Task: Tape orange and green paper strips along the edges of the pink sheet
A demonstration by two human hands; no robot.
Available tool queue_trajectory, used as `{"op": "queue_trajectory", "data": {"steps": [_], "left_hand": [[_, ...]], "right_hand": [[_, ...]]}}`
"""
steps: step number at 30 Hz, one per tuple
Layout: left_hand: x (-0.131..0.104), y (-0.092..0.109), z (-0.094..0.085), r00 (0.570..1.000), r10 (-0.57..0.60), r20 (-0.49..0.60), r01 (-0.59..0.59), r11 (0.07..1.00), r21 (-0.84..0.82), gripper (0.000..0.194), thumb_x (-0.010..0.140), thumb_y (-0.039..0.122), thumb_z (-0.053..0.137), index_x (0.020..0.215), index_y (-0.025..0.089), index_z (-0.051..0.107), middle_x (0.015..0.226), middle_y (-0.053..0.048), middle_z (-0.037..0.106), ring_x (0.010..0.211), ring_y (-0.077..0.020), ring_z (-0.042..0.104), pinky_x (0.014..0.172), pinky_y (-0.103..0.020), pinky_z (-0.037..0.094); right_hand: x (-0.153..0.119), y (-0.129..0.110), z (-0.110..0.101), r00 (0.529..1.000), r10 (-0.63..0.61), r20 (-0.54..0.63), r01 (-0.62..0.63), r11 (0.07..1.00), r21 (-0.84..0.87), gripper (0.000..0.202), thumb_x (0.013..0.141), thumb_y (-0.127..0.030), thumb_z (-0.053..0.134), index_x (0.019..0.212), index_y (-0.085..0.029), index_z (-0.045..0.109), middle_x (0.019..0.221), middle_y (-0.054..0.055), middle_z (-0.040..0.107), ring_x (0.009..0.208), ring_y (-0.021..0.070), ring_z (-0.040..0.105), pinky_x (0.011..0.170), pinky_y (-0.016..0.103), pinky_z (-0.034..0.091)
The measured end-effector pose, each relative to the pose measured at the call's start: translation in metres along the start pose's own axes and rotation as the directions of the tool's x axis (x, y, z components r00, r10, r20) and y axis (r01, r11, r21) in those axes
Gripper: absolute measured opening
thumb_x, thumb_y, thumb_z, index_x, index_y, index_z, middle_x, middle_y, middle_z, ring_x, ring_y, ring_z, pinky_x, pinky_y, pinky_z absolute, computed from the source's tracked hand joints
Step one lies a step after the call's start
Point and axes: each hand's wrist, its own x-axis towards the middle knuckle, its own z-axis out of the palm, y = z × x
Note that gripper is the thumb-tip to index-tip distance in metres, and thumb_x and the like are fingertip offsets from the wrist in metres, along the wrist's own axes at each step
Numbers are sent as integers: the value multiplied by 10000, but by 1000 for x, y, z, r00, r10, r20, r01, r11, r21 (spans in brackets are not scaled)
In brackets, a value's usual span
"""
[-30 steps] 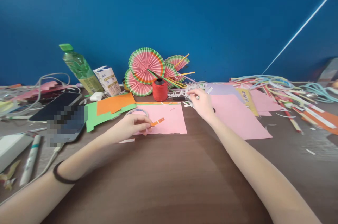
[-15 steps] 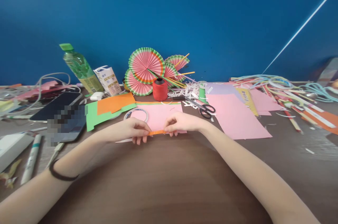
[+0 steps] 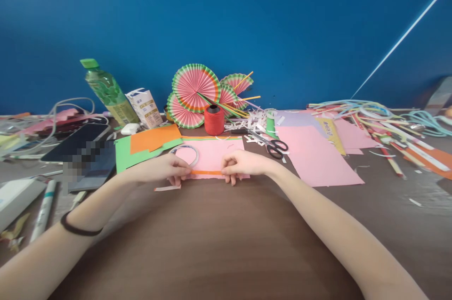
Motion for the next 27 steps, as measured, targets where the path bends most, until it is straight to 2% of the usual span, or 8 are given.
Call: {"op": "queue_trajectory", "data": {"steps": [9, 13, 17, 20, 23, 27], "left_hand": [[0, 0, 0, 998, 62, 14, -62, 998, 2, 283, 688, 383, 555, 818, 134, 589, 738, -4, 572, 630, -108, 566, 585, -216, 460], [1, -1, 3, 997, 70, -37, -72, 997, -34, 212, 667, 316, 575, 790, 153, 518, 719, 12, 545, 620, -107, 561, 551, -214, 453], [1, -2, 3, 985, 120, -123, -131, 988, -84, 190, 638, 248, 590, 715, 180, 430, 626, 55, 495, 531, -80, 499, 476, -186, 397], [1, -4, -2, 989, 120, -81, -124, 991, -44, 116, 621, 188, 571, 658, 163, 465, 583, 50, 485, 516, -69, 458, 466, -175, 357], [-1, -5, -10, 996, 87, -22, -87, 996, -35, 85, 630, 206, 558, 689, 149, 536, 637, 22, 530, 567, -85, 487, 511, -189, 383], [-6, -8, -19, 994, 102, -44, -103, 995, -16, 123, 656, 259, 531, 708, 150, 555, 682, 3, 552, 624, -110, 518, 578, -219, 416]], "right_hand": [[-2, 6, -8, 998, -21, 64, 23, 999, -32, 203, 756, -333, 551, 779, -132, 546, 680, 34, 617, 600, 110, 597, 407, 158, 332], [-3, 4, -8, 998, -26, 50, 28, 999, -35, 193, 715, -316, 598, 771, -142, 532, 689, 22, 612, 586, 106, 583, 402, 161, 332], [-4, 1, -8, 1000, -26, -1, 26, 997, -72, 179, 687, -296, 617, 741, -148, 532, 610, -20, 567, 491, 70, 503, 405, 168, 333], [-4, -2, -6, 996, -44, -80, 35, 993, -110, 155, 670, -279, 621, 717, -151, 547, 634, -23, 563, 512, 73, 497, 443, 182, 367], [-3, -5, -2, 987, -74, -145, 61, 994, -91, 144, 646, -249, 636, 705, -150, 550, 676, -10, 582, 591, 100, 544, 510, 202, 410], [-2, -8, 1, 979, -95, -180, 92, 995, -27, 159, 632, -238, 655, 705, -146, 547, 678, -3, 594, 610, 111, 563, 572, 234, 441]]}}
